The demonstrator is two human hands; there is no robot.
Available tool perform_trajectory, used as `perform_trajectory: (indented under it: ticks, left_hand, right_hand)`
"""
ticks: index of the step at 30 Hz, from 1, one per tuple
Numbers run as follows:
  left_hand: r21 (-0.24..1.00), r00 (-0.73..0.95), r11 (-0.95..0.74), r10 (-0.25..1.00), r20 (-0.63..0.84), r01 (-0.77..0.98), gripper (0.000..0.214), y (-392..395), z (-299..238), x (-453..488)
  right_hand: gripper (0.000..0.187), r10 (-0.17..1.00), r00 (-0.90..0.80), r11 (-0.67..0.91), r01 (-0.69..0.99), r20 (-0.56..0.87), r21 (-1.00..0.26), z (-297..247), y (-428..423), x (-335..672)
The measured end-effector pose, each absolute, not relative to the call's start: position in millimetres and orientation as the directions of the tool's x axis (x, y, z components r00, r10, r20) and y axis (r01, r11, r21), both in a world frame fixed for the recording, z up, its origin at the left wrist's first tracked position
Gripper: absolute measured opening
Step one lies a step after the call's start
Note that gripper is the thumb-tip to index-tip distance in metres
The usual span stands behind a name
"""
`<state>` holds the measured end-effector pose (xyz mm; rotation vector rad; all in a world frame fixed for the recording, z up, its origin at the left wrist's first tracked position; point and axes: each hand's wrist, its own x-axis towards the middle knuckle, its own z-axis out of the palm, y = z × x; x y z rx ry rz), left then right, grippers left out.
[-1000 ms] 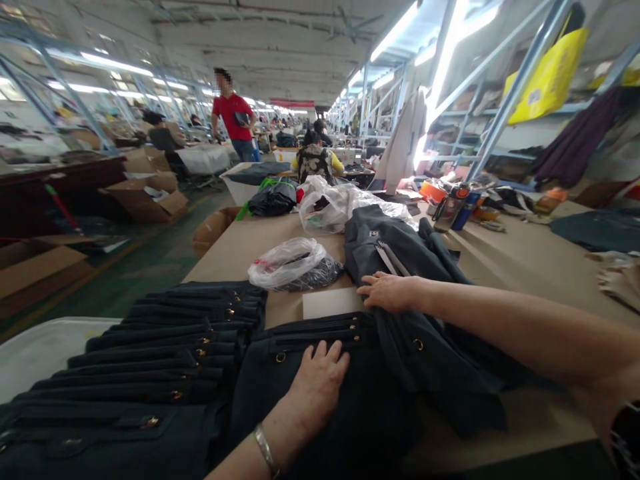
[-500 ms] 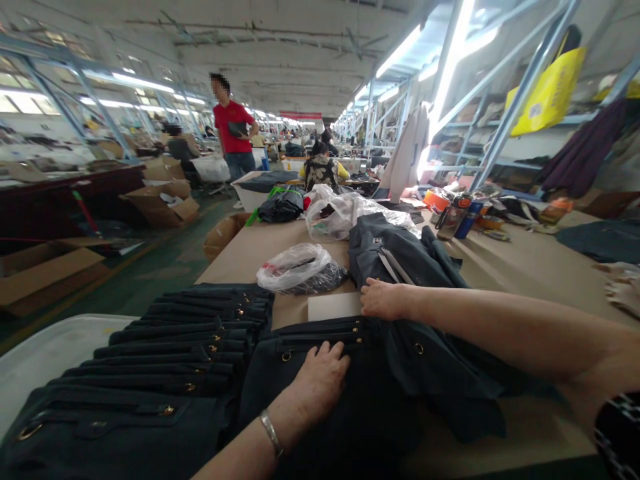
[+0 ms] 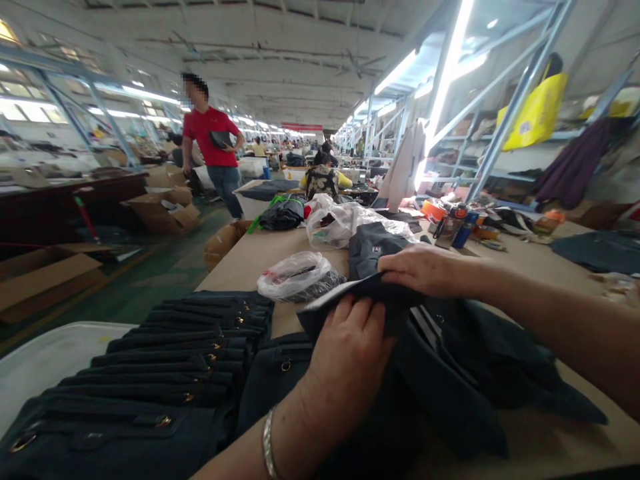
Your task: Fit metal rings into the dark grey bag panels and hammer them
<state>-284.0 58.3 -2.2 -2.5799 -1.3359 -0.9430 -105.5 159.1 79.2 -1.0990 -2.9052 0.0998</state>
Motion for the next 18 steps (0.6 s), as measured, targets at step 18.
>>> perform_trajectory:
  ticks: [18]
  left_hand:
    - [0.416, 0.549, -0.725, 0.688, 0.475, 0.549, 0.027, 28, -21, -308]
  right_hand:
    - [0.061, 0.597, -0.777, -0.424, -0.096, -0.199, -0.9, 9, 46, -108]
